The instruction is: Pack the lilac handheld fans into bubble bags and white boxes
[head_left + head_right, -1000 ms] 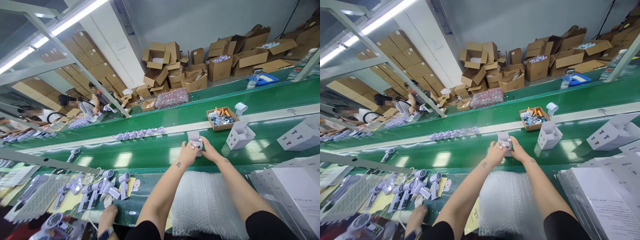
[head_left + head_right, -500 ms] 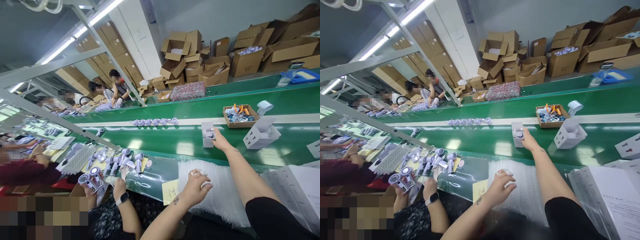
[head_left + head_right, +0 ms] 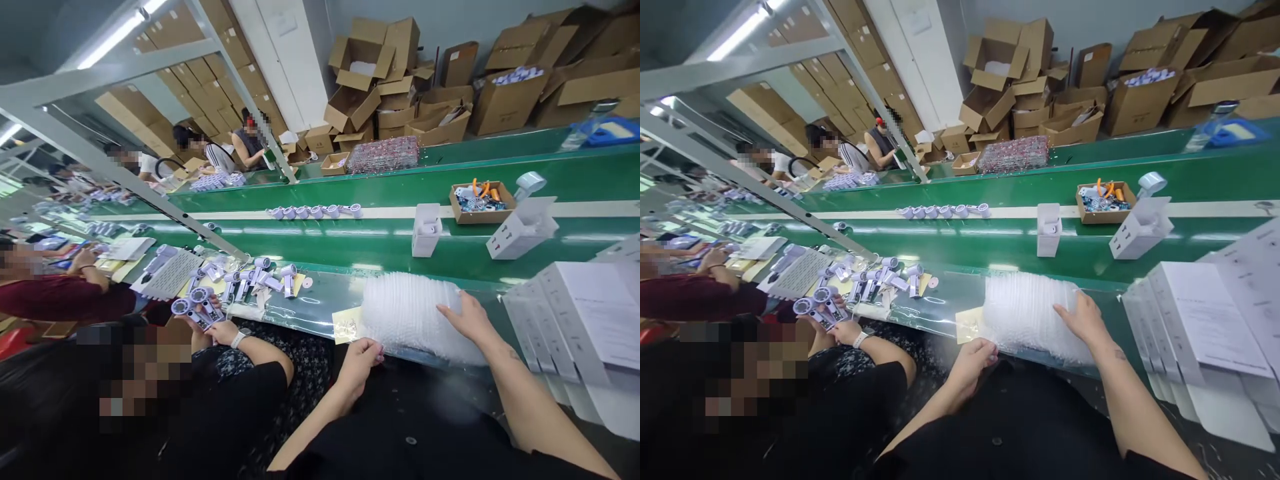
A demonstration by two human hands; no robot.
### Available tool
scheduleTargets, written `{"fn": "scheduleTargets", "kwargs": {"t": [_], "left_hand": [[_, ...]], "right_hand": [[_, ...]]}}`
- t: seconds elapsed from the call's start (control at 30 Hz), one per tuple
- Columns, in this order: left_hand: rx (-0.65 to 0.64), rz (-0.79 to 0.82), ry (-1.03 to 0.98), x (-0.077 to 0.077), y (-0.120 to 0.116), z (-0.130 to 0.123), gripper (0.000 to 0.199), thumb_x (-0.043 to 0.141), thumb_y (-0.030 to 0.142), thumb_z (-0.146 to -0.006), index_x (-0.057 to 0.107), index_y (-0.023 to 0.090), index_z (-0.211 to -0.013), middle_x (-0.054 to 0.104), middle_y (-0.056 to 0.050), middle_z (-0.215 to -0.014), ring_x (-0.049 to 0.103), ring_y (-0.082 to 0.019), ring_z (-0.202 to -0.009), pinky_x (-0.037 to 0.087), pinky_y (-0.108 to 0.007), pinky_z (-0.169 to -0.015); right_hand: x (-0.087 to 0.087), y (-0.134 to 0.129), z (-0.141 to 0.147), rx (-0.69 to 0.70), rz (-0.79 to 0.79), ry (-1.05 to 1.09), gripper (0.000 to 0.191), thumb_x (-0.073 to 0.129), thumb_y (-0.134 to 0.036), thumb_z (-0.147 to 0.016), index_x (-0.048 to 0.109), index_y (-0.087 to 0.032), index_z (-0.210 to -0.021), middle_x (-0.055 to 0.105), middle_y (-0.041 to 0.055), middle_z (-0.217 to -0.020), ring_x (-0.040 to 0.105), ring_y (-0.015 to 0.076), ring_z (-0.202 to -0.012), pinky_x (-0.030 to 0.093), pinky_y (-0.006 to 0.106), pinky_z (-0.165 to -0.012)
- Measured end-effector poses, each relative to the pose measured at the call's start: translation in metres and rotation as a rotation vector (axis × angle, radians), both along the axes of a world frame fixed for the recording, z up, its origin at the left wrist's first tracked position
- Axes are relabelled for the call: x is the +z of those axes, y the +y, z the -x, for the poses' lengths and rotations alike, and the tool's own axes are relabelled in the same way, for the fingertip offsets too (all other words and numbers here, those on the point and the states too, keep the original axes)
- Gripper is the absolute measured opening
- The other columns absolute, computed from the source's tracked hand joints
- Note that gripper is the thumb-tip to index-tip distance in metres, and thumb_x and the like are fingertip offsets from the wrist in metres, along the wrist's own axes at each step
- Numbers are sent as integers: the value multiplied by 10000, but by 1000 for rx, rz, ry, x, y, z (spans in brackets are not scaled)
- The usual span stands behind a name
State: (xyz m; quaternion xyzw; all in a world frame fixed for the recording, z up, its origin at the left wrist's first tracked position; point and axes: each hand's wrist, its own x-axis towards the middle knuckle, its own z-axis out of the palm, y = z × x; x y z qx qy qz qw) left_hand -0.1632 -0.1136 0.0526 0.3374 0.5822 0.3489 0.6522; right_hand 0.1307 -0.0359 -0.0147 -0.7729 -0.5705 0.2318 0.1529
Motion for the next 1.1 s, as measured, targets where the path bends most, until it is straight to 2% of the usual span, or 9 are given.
{"fn": "scheduleTargets", "kwargs": {"t": [0.1,0.2,0.33,0.5,0.63,0.77,0.87,0.97,1.1], "left_hand": [[-18,50,-56,-3,-9,3,358,703,451,-661,602,112,-719,592,-30,-709,531,-101,-632,412,-251,-665],[-75,83,-71,-8,-15,3,383,719,458,-640,601,104,-726,595,-42,-717,536,-102,-632,418,-253,-661],[-101,131,6,-23,-16,4,342,723,406,-652,592,109,-759,576,-41,-746,530,-107,-678,430,-246,-670],[52,371,47,-57,-7,7,480,702,296,-691,470,182,-1095,535,-92,-1051,541,-143,-810,482,-306,-737],[96,360,49,-78,1,1,558,685,292,-699,395,219,-1170,471,-109,-1196,531,-185,-960,480,-316,-787],[112,312,38,-86,6,-11,580,679,291,-697,379,250,-1192,489,-85,-1202,531,-182,-1009,455,-310,-828],[119,286,25,-89,7,-18,555,660,289,-706,381,248,-1184,503,-82,-1196,552,-169,-970,454,-307,-812],[126,269,21,-88,7,-19,497,635,270,-719,393,235,-1152,518,-81,-1176,567,-152,-898,460,-296,-770],[125,256,21,-83,1,-19,363,624,239,-723,454,215,-1042,560,-57,-1086,564,-128,-822,460,-276,-725]], "right_hand": [[-31,-37,-8,50,208,-27,1015,571,-721,-586,293,-176,-1397,200,220,-1470,194,480,-1310,275,625,-966],[-45,-57,-2,124,312,15,1146,592,-734,-547,195,-127,-1434,107,257,-1485,122,468,-1335,231,595,-1009],[-38,-59,19,116,329,76,1126,498,-750,-627,54,-128,-1454,8,224,-1507,77,417,-1359,192,526,-1058],[-28,-52,33,69,342,91,1105,503,-745,-630,33,-183,-1457,-14,165,-1522,67,400,-1364,188,519,-1061],[-26,-54,25,81,335,121,1092,482,-752,-642,34,-179,-1457,-9,172,-1519,56,396,-1366,165,513,-1070],[-23,-63,9,205,378,158,1201,554,-719,-601,-54,-124,-1449,-78,204,-1509,-7,374,-1374,134,466,-1091],[-32,-74,-3,338,427,67,1298,734,-517,-491,-63,-147,-1447,-139,188,-1505,-51,395,-1367,161,508,-1069],[-50,-84,-11,366,385,-53,1184,731,-267,-517,0,-210,-1446,-78,174,-1517,41,394,-1370,221,522,-1038],[-74,-88,-17,336,192,-99,794,533,-192,-716,161,-140,-1415,230,214,-1465,216,323,-1355,252,441,-1052]]}}
